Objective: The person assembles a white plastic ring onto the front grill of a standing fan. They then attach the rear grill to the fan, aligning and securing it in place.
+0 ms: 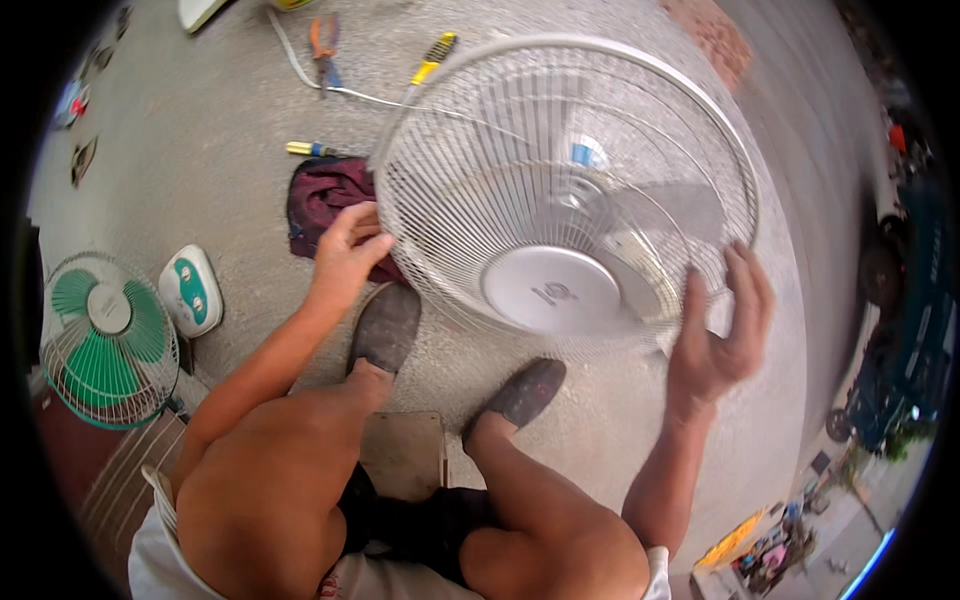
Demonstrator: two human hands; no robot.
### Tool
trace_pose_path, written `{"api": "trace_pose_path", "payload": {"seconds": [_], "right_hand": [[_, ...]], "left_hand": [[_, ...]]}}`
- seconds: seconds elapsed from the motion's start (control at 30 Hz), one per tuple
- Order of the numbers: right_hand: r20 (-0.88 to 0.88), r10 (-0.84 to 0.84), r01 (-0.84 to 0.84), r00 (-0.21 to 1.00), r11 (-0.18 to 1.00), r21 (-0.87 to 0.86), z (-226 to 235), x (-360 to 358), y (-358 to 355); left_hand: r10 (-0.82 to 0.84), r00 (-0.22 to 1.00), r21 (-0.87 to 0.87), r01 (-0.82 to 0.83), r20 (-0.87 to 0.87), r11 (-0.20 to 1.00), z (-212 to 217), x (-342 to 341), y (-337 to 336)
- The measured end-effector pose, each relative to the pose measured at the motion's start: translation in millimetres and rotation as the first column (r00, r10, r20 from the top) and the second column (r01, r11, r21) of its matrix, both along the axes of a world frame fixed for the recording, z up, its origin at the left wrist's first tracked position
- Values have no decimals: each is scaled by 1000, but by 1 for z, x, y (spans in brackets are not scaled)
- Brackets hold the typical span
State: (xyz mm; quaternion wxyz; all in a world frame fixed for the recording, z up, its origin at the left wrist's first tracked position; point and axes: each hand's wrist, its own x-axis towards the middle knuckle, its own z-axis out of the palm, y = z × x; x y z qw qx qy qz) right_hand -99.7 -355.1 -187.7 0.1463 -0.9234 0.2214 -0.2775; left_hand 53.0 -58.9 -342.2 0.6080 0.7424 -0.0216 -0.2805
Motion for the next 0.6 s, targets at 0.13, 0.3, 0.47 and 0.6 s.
{"api": "trace_pose_path", "payload": {"seconds": [0.13,0.3,0.47,0.6], "right_hand": [[-3,-4,4,1000,990,142,-5,-5,16],[-37,-267,228,963,734,640,-31,-48,42],[-411,-372,524,832,289,801,-55,-89,77],[-549,-415,614,725,30,789,-98,-127,84]], "left_hand": [[24,999,6,-24,-46,1000,3,0,-3],[-6,998,9,7,-58,1000,5,4,-3],[-20,996,-7,19,-87,1000,10,5,-11],[19,998,51,-16,-61,999,4,6,-1]]}}
